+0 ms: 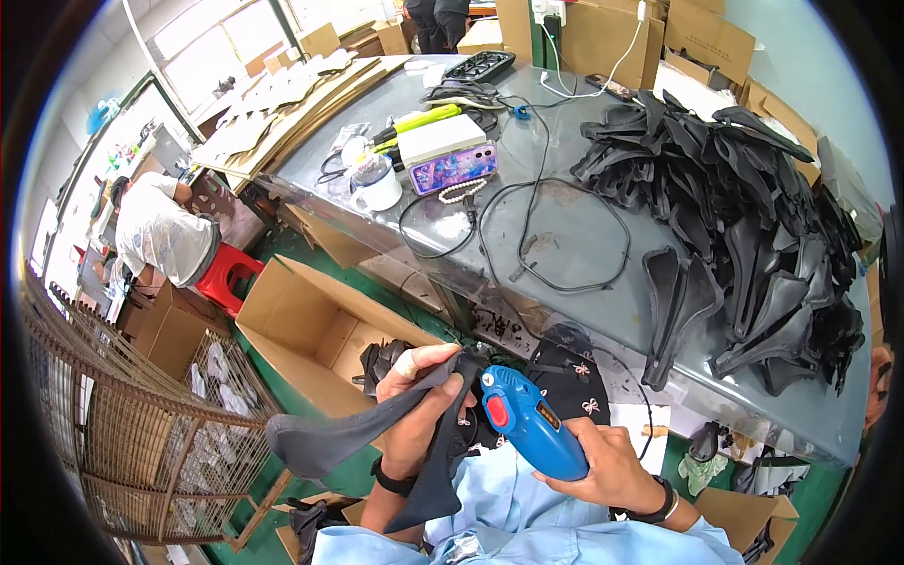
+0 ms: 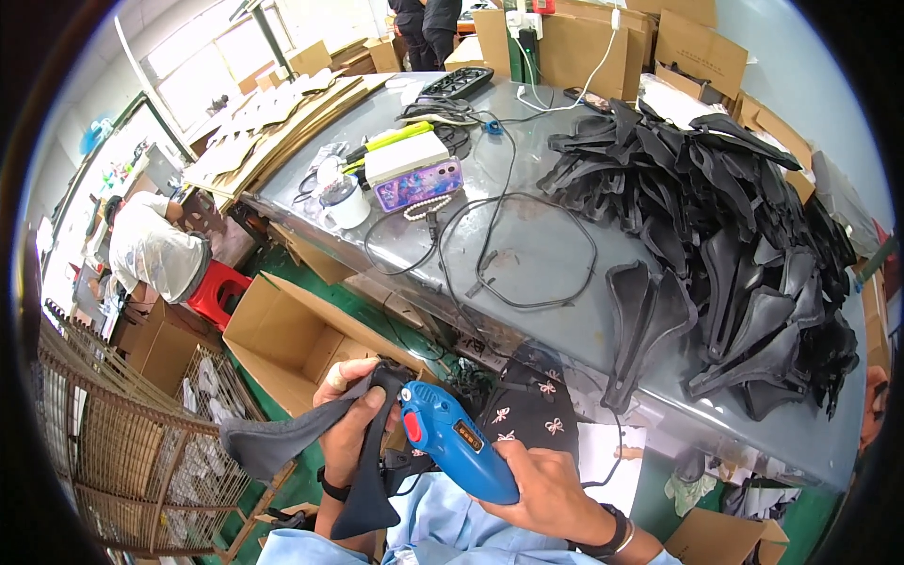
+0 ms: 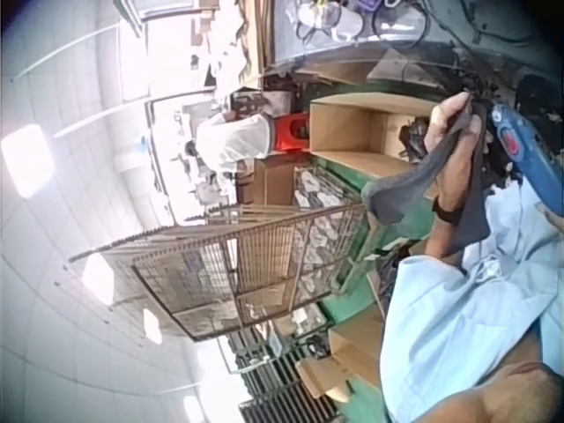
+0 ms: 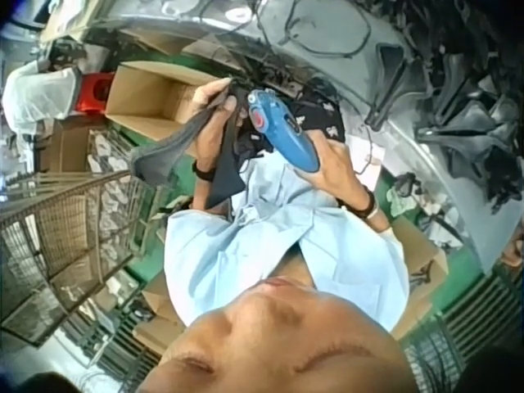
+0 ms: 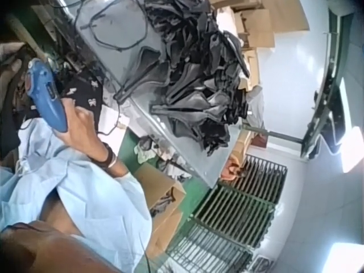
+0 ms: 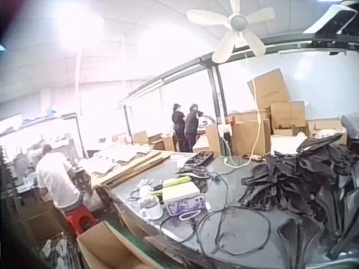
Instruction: Applying adhesive to black plastic assembly components using a hot glue gun in a factory setting.
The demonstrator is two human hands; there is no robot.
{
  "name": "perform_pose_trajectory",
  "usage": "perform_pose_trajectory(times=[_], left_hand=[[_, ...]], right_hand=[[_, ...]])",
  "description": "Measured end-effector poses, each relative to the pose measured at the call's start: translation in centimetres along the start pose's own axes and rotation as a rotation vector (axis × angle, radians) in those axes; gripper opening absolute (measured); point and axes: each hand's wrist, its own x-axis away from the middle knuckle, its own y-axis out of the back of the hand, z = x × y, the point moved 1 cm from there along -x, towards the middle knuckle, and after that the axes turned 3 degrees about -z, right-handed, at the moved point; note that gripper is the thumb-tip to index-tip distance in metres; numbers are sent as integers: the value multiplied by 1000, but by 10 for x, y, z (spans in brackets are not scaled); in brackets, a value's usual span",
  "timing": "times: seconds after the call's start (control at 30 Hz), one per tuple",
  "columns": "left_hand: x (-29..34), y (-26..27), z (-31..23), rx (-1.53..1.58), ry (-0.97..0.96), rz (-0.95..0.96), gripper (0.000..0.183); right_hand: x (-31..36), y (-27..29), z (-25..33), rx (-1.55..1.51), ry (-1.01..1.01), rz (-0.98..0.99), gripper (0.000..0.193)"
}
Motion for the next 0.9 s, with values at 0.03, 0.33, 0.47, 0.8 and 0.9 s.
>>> perform_pose_trajectory(times=[0.03,0.33,0.47,0.8,0.9], left_hand=[[0,0,-1,-21,25,22,26],[-13,10,-32,-283,546,217,32],[-16,16,-43,-279,688,229,32],[-25,16,-29,-513,574,436,29],[-26,13,-24,-670,498,526,29]], right_hand=[[0,0,0,-14,-1,-7,54],[11,7,-13,-12,-30,3,49],[17,6,-20,104,10,48,49],[18,6,-18,213,71,104,54],[19,3,-18,216,79,103,55]])
